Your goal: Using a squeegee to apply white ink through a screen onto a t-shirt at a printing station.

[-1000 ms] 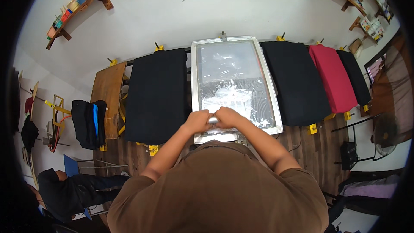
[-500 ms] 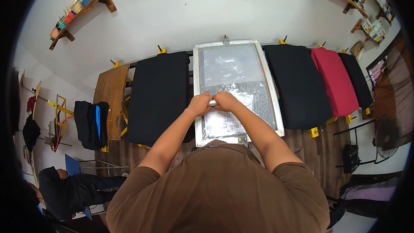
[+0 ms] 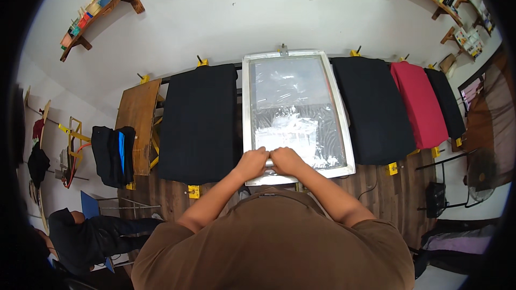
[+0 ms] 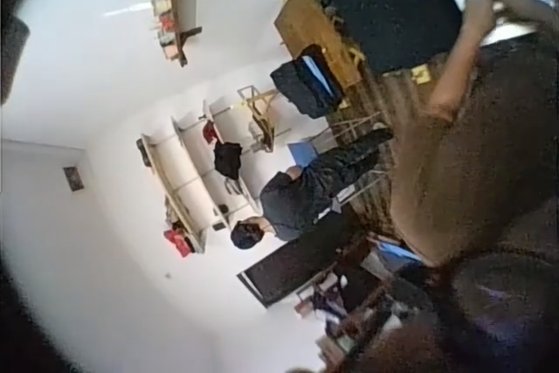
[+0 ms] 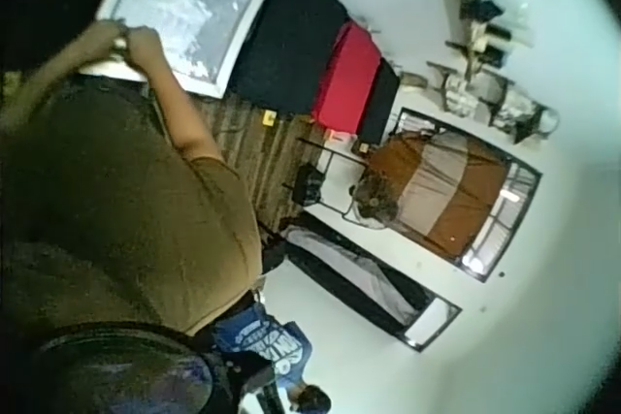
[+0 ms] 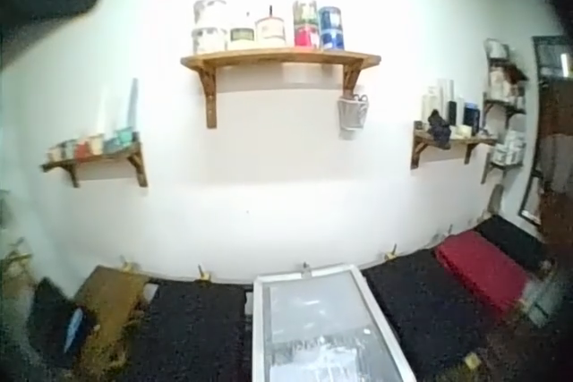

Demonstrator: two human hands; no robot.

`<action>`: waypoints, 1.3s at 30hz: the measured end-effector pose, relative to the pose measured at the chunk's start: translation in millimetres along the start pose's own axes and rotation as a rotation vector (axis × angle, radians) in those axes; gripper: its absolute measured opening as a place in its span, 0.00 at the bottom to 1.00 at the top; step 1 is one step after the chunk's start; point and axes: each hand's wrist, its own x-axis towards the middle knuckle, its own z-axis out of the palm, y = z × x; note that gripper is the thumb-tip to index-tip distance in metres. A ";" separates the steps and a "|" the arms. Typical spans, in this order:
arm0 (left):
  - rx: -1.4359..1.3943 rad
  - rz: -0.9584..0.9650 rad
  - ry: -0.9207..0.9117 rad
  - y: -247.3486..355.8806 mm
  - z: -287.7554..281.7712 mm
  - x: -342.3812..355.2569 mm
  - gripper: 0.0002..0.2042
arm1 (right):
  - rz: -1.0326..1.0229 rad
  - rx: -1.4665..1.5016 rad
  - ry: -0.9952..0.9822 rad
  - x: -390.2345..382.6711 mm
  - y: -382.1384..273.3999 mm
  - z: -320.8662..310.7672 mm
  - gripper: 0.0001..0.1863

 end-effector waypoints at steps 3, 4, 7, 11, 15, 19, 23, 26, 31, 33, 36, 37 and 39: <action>-0.048 0.000 0.009 15.0 7.1 -19.9 0.07 | -0.015 0.011 -0.008 -19.3 -13.0 4.9 0.13; -0.070 0.000 0.023 18.6 8.4 -25.3 0.07 | -0.023 0.039 0.005 -24.5 -16.5 6.7 0.12; -0.042 -0.022 0.013 20.1 6.4 -27.2 0.09 | -0.011 0.018 0.034 -24.8 -14.6 16.5 0.16; -0.052 -0.035 -0.077 10.7 -7.9 -12.3 0.10 | 0.042 0.035 -0.069 -10.5 -7.6 -1.0 0.15; 0.028 -0.073 -0.211 -6.1 -27.0 18.7 0.13 | 0.009 0.082 -0.120 16.8 10.8 -26.3 0.15; 0.080 -0.036 -0.065 -23.0 -38.5 48.8 0.12 | -0.003 -0.016 -0.019 46.1 28.4 -45.1 0.14; 0.092 -0.062 -0.001 -45.9 -24.6 61.2 0.14 | 0.022 -0.043 0.060 66.5 37.3 -36.8 0.15; 0.079 -0.054 0.049 -47.8 -8.4 54.7 0.14 | 0.010 -0.038 0.103 63.0 45.1 -15.8 0.15; 0.092 -0.018 0.070 -25.4 -3.8 30.5 0.11 | -0.050 -0.051 0.194 34.9 27.7 0.6 0.13; 0.089 -0.011 0.065 -15.1 -2.6 19.4 0.11 | 0.014 -0.037 0.118 21.6 20.5 4.8 0.13; 0.068 0.018 0.075 0.2 -1.9 4.0 0.11 | -0.015 -0.031 0.128 1.8 9.1 9.1 0.18; 0.066 0.011 0.059 4.5 -1.2 -1.2 0.10 | -0.020 -0.041 0.117 -1.6 5.7 11.9 0.18; 0.066 0.017 0.053 10.8 -0.1 -8.9 0.10 | -0.022 -0.025 0.104 -12.5 1.0 15.3 0.18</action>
